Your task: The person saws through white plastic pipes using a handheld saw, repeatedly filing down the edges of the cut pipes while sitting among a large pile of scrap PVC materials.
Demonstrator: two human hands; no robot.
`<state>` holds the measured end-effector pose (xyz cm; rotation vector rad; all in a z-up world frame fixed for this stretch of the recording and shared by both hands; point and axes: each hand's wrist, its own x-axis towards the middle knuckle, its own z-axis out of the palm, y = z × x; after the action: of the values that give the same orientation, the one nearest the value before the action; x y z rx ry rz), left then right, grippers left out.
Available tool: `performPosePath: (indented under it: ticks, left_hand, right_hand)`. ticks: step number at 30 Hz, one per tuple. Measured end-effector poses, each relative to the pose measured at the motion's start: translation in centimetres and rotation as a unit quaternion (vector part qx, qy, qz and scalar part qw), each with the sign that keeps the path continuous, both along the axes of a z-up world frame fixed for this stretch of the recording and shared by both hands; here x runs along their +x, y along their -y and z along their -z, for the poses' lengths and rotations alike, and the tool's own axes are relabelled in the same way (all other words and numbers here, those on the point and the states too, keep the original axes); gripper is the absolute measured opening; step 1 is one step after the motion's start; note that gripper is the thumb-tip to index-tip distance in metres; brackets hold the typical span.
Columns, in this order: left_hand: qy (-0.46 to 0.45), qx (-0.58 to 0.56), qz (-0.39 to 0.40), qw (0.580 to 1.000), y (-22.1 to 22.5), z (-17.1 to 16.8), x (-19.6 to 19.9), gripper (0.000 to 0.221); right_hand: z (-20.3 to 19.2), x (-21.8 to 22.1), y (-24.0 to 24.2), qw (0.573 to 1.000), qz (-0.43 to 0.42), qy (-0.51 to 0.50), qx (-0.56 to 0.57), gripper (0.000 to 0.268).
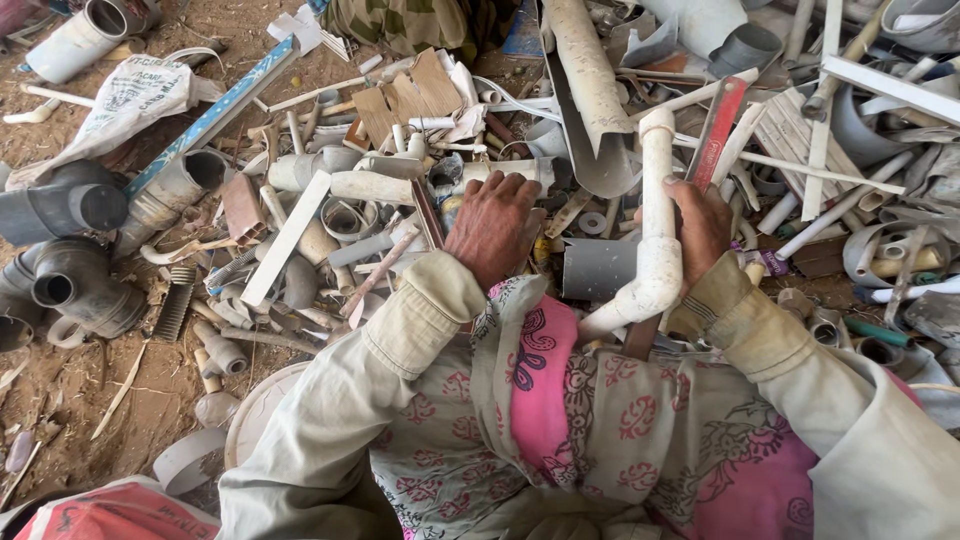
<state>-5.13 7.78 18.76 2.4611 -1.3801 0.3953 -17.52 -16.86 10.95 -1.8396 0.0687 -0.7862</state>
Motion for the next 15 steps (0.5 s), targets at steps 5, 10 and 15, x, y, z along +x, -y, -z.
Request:
performPosePath:
  ticks: [5, 10, 15]
  left_hand:
    - [-0.021, -0.003, -0.017, 1.0, -0.3, -0.1, 0.2, 0.027]
    - [-0.025, -0.011, -0.009, 1.0, -0.5, 0.1, 0.6, 0.031]
    - [-0.046, 0.011, -0.02, 0.999, -0.5, 0.5, 0.7, 0.031]
  right_hand:
    - [-1.1, 1.0, -1.5, 0.936, 0.007, 0.008, 0.351, 0.031]
    - [-1.5, 0.9, -2.0, 0.958, 0.017, 0.063, 0.28, 0.042]
    - [-0.8, 0.8, -1.7, 0.968, 0.037, 0.065, 0.238, 0.047]
